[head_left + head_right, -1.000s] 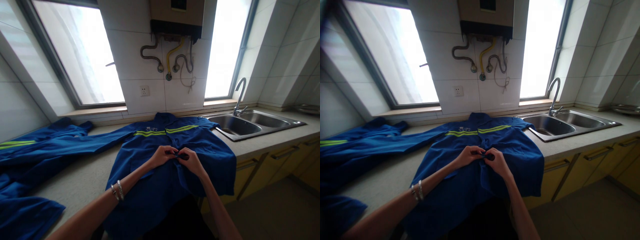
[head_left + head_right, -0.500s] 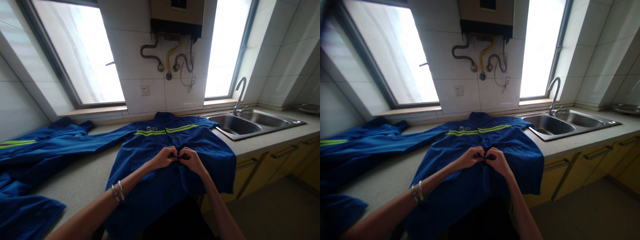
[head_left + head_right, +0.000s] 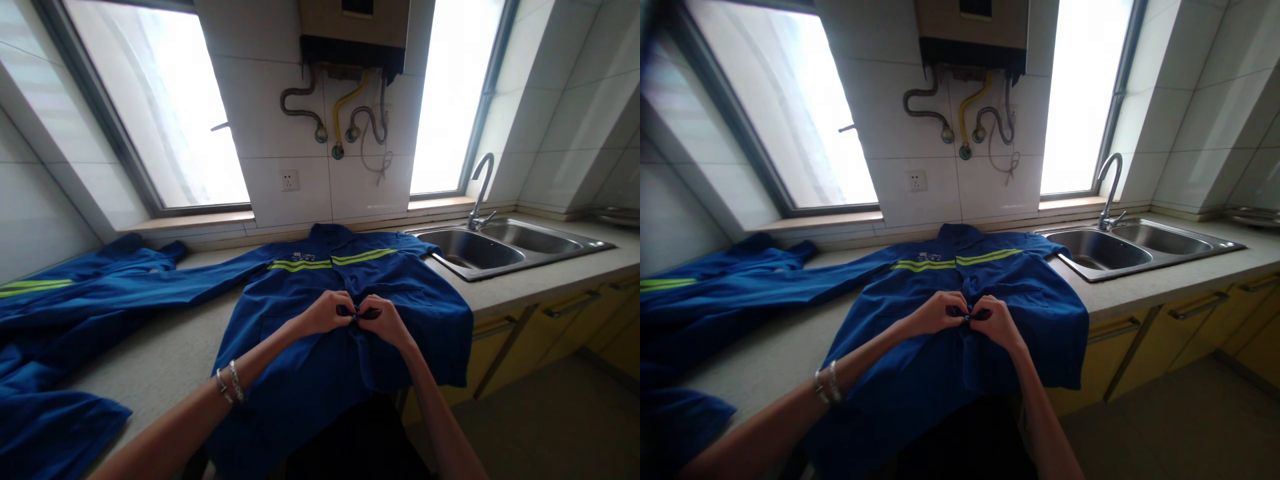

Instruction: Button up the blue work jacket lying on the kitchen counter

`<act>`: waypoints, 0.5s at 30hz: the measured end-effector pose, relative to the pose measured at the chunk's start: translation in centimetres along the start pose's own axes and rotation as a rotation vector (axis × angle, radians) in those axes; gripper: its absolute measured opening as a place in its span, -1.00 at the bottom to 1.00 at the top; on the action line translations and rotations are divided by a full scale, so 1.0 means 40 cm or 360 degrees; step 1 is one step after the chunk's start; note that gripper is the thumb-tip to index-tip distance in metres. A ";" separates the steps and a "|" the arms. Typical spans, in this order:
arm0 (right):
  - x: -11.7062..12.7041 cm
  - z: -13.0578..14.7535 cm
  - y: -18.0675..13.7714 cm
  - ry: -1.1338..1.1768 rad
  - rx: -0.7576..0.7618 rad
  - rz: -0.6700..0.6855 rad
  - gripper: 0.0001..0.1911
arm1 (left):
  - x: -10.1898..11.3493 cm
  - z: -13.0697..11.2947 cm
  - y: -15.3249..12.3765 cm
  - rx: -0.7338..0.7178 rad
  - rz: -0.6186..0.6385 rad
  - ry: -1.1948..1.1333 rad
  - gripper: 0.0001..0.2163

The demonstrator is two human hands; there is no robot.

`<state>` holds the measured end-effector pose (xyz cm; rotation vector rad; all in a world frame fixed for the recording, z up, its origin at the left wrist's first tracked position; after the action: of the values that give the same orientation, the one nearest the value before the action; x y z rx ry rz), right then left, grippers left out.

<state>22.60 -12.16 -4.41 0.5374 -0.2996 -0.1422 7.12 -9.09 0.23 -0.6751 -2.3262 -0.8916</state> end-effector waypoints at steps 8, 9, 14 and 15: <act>0.001 0.023 -0.003 0.0048 -0.0075 -0.0074 -0.80 | -0.011 0.064 0.002 0.0476 -0.0095 -0.0361 -0.83; 0.004 0.026 -0.008 0.0087 -0.0140 -0.0083 -0.75 | -0.008 0.067 0.003 0.0505 -0.0139 -0.0384 -0.83; 0.030 0.076 -0.085 -0.0060 -0.0279 -0.0115 -0.49 | 0.020 0.088 0.012 0.0631 -0.0415 -0.0396 -0.86; 0.034 0.094 -0.105 -0.0129 -0.0245 -0.0133 -0.42 | 0.029 0.094 0.015 0.0639 -0.0471 -0.0374 -0.86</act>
<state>22.48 -17.83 -3.20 0.3923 -0.3420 -0.2663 5.48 -5.72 -1.13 -0.2816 -2.7547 -0.4529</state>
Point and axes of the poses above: each hand's wrist, its own y-axis towards the middle knuckle, its own x-axis out of the back of the hand, z = x × y, the point moved 4 cm from there along y, towards the middle knuckle, and after that the axes turned 11 degrees about -z, right-handed, at the moved point
